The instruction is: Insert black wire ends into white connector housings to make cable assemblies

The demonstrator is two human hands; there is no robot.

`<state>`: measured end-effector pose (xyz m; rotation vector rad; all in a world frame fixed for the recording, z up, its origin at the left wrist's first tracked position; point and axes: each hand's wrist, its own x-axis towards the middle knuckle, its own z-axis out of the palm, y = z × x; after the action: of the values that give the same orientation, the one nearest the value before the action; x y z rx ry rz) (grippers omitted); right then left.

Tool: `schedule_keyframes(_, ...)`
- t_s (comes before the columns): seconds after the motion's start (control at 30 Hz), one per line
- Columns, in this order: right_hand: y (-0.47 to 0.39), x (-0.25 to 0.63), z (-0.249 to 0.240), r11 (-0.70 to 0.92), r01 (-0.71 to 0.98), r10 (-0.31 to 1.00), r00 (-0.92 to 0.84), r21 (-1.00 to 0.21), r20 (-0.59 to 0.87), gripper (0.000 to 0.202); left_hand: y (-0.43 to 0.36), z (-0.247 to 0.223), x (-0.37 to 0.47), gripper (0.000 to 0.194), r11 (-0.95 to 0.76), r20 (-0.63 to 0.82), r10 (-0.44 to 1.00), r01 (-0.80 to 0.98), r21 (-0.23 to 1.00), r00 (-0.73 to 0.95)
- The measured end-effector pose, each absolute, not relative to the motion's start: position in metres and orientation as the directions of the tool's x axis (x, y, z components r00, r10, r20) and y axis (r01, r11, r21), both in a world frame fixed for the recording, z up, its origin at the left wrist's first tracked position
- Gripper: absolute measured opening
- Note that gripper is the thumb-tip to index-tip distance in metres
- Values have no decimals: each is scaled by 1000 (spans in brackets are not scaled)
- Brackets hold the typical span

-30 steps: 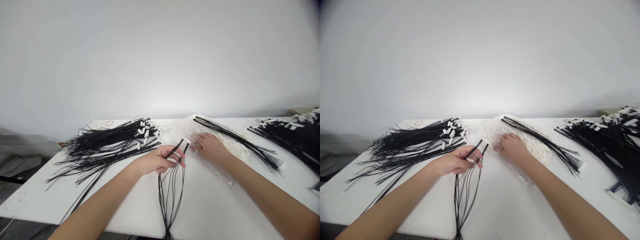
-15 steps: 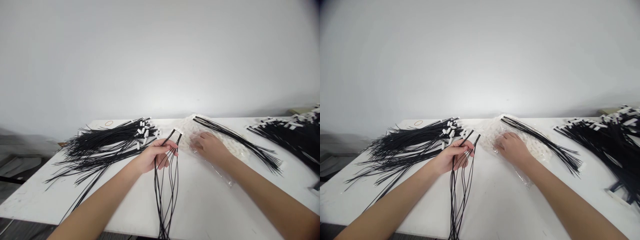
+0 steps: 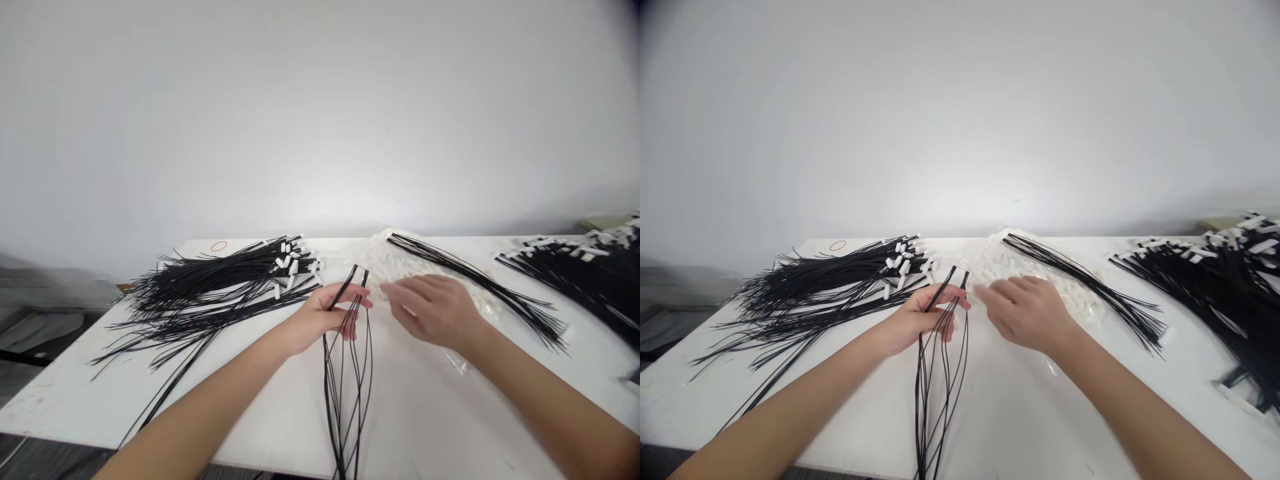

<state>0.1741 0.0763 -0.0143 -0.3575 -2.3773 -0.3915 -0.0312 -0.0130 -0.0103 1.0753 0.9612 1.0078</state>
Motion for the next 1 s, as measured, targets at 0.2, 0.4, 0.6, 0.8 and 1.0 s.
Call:
schedule_keyframes(0.2, 58, 160, -18, 948, 278, 193, -887, 153, 419, 35, -18, -8, -26, 52, 202, -131, 925, -169, 965, 356)
schedule_keyframes(0.4, 61, 163, -22, 978, 173, 105, -892, 117, 440, 14, -16, -9, -26, 45, 307, -242, 925, -204, 930, 292)
schedule_keyframes(0.6, 65, 168, -17, 995, 94, 61, -829, 31, 556, 10, -9, -11, -38, 27, 271, -267, 946, 3, 963, 183)
schedule_keyframes(0.8, 75, 174, -16, 939, 152, 325, -691, -309, 646, 21, -6, -10, -46, 33, 273, -351, 903, 300, 914, 249)
schedule_keyframes(1.0, 79, 173, -18, 530, 80, 773, -454, -844, 443, 48, -9, -6, -43, 47, 219, -372, 865, 413, 884, 338)
